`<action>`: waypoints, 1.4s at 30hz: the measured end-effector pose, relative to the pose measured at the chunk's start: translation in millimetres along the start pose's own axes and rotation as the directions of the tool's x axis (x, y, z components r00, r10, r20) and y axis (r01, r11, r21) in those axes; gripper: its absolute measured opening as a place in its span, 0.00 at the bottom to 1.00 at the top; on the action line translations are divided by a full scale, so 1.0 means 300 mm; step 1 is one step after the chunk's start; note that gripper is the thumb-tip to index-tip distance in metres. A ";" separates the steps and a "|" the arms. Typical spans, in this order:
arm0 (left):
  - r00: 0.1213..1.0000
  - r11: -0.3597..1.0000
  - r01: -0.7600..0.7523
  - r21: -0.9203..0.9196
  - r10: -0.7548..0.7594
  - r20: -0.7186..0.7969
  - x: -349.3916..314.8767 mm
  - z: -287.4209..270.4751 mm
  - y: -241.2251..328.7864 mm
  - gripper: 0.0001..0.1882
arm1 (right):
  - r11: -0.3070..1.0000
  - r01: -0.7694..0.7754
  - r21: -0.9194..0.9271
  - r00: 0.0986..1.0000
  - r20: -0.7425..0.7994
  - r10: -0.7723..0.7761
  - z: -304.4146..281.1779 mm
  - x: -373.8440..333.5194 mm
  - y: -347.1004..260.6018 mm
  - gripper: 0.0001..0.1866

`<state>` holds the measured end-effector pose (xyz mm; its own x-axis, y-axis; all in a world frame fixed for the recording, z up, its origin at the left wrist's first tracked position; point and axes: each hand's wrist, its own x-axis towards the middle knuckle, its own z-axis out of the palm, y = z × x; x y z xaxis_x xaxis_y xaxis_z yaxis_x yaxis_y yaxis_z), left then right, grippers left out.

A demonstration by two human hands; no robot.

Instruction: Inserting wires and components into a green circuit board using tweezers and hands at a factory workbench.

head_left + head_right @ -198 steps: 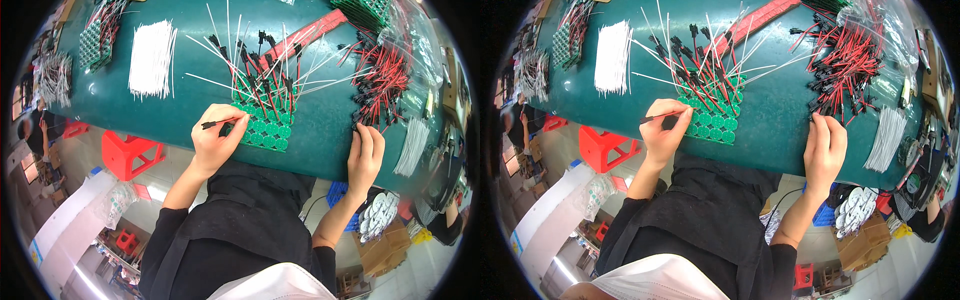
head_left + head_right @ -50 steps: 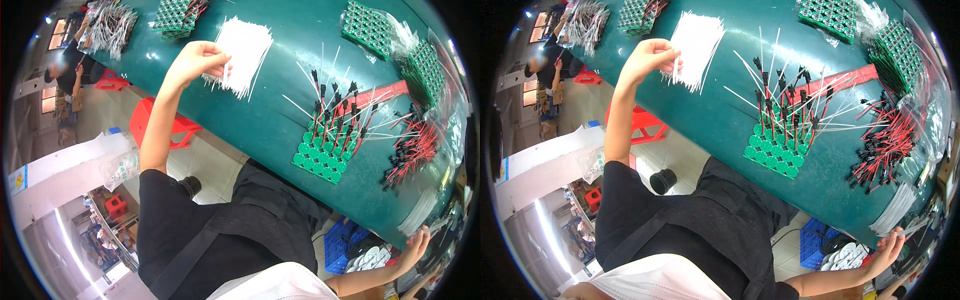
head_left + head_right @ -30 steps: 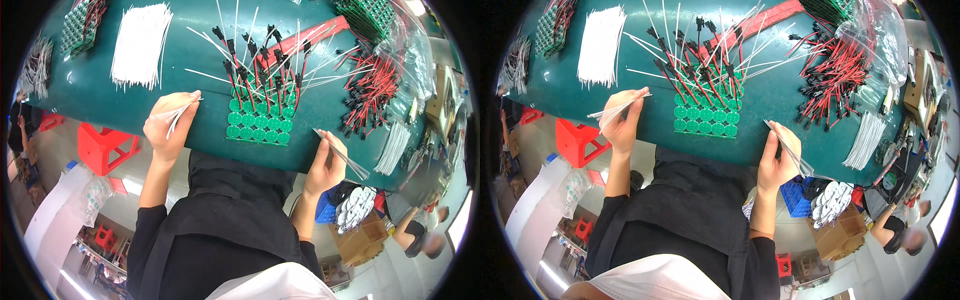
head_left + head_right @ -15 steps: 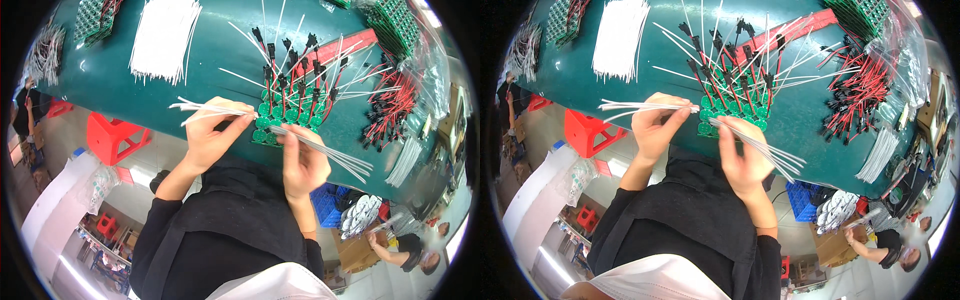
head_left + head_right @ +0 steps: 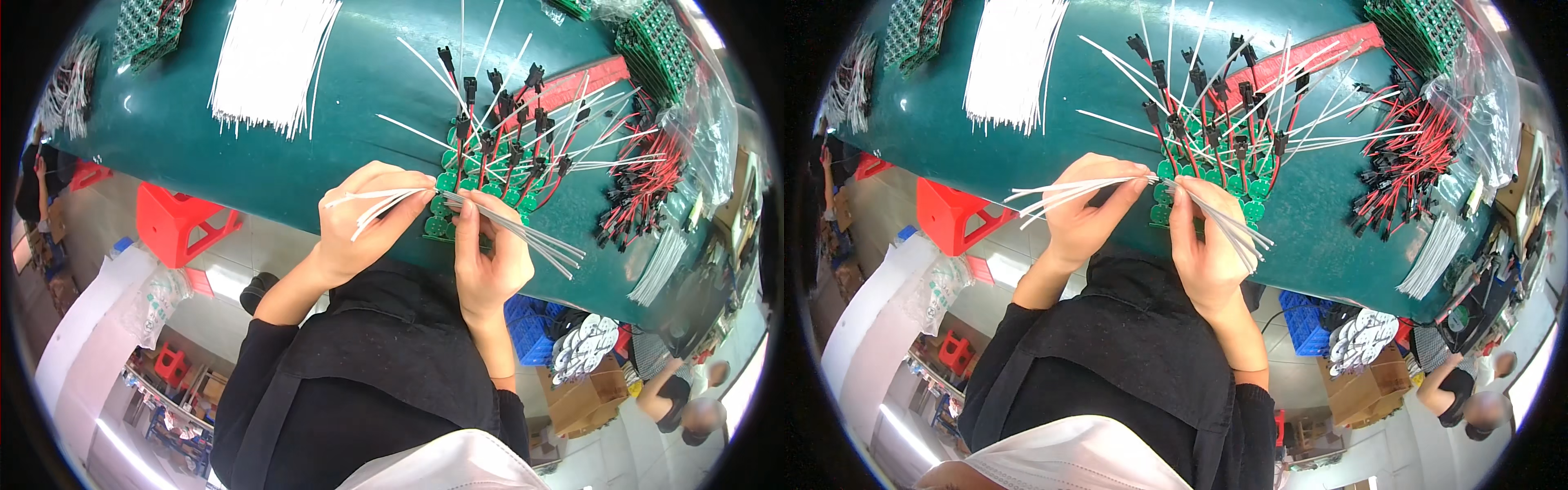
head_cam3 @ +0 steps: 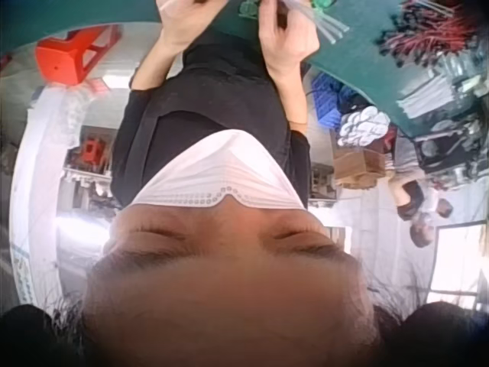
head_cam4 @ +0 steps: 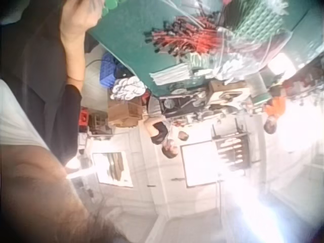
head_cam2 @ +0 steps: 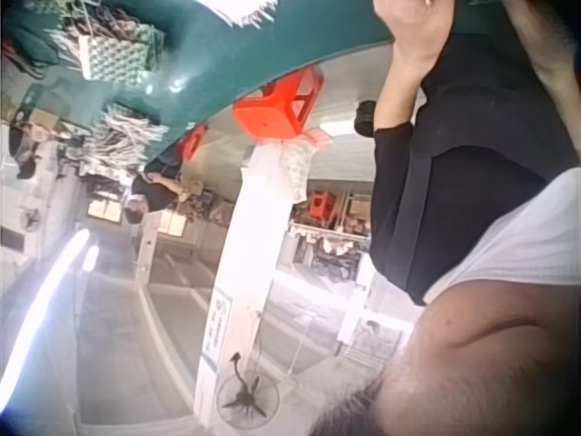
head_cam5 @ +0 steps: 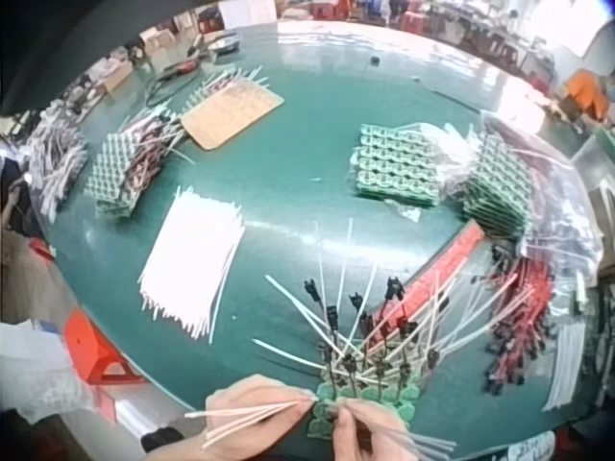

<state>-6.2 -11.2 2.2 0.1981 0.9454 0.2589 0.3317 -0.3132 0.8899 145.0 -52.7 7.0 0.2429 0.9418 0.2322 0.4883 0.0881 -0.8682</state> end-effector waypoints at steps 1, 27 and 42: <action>1.000 1.000 -0.006 0.002 0.006 -0.001 0.000 0.000 -0.001 0.10 | 1.000 0.000 -0.002 1.000 0.001 0.000 0.000 -0.001 0.001 0.09; 0.991 0.974 -0.135 0.181 0.133 0.024 -0.016 0.025 0.001 0.16 | 0.997 0.001 -0.073 0.995 -0.101 -0.008 -0.046 -0.012 0.028 0.09; 0.996 0.996 -0.079 0.030 0.077 0.036 -0.009 0.006 0.019 0.13 | 0.947 0.203 -0.249 0.978 0.014 -0.206 -0.048 0.017 0.018 0.12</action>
<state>-3.4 -15.8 5.8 0.2558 0.9145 0.3136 0.3429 -0.3891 0.8550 160.9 -52.1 9.9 0.1250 0.9080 0.3999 0.7206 0.1939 -0.6657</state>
